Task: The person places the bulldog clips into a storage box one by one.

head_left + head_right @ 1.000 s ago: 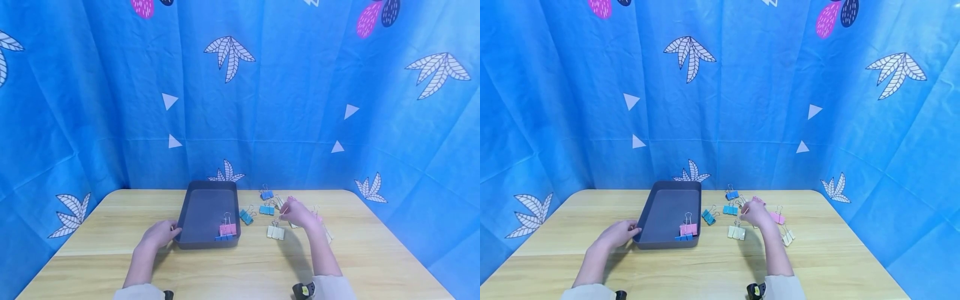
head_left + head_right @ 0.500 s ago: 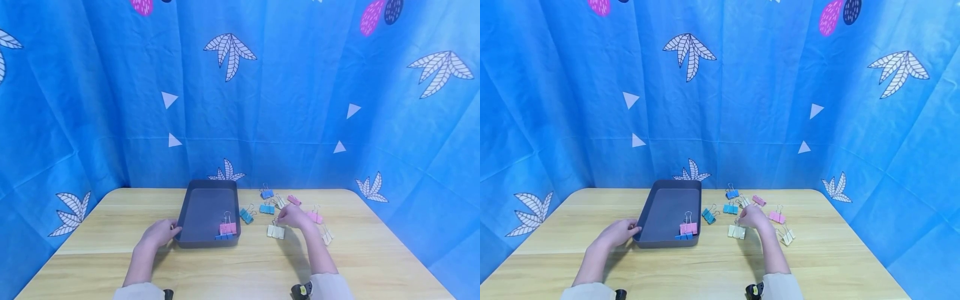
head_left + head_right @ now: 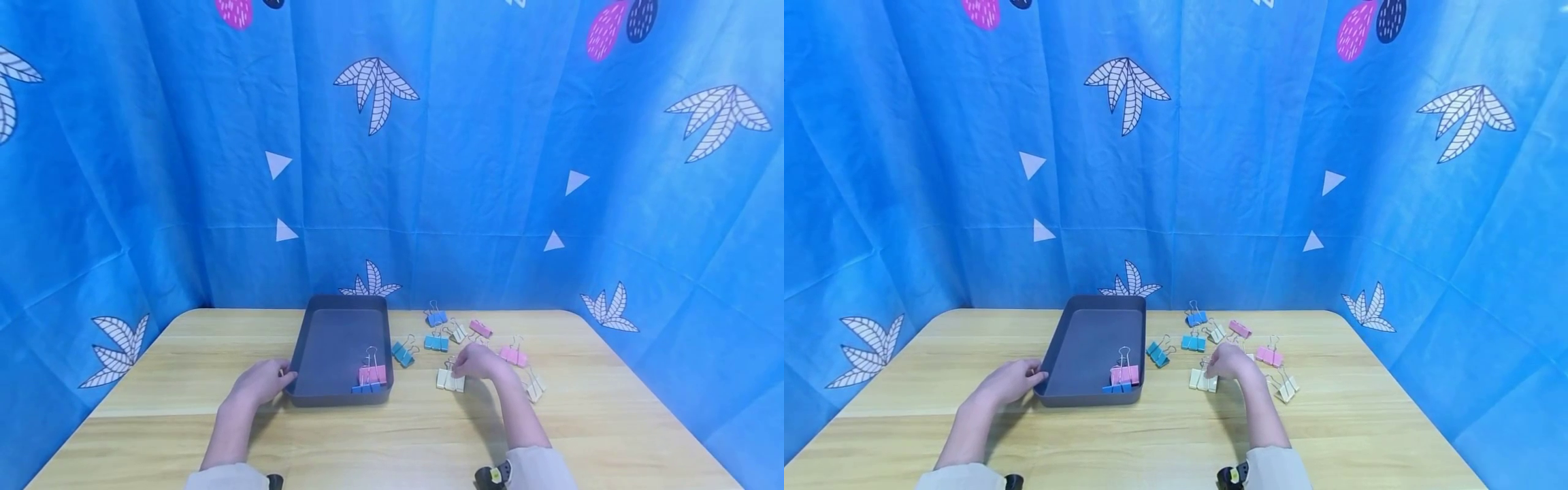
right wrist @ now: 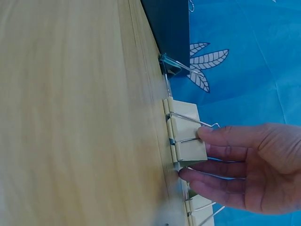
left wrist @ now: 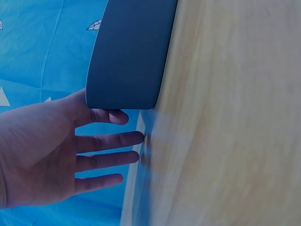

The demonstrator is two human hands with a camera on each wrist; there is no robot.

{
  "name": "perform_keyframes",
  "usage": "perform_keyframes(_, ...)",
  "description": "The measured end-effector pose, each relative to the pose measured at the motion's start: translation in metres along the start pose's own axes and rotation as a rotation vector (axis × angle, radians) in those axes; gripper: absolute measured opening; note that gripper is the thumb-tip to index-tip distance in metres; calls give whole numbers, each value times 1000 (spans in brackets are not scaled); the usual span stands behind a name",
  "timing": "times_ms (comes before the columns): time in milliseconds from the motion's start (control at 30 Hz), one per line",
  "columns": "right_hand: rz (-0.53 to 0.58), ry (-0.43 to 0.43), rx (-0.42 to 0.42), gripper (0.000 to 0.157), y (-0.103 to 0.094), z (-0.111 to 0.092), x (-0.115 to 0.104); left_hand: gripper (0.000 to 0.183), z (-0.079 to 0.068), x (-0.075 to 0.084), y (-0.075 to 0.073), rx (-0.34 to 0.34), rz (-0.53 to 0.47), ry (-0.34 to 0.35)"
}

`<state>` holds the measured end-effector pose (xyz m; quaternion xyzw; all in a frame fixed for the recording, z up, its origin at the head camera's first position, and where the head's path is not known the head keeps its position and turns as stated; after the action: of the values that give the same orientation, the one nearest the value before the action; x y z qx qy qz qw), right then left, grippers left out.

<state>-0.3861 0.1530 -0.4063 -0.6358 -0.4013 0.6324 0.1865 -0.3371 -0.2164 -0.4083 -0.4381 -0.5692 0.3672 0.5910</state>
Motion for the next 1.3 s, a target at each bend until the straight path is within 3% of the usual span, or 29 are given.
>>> perform_keyframes(933, 95, -28, -7, 9, 2, 0, -3, 33, 0, -1, 0, 8, 5, 9)
perform_keyframes(1167, 119, -98, -28, 11, -2, -4, -12, 32, 0, -1, 0, 10, 10, 7)
perform_keyframes(1300, 134, -60, -2, 13, -3, -3, -11, 30, 0, -1, 0, 9, 11, 6)
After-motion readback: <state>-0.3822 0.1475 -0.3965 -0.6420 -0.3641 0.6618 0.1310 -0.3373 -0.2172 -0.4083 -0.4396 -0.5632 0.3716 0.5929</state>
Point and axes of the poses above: each hand's wrist, its own z-axis towards the middle knuckle, its own y-axis out of the palm, x = y × z, the point moved 8 cm from there along z, towards the middle knuckle, and after that the axes turned 7 degrees about z, right-handed, at the moved point
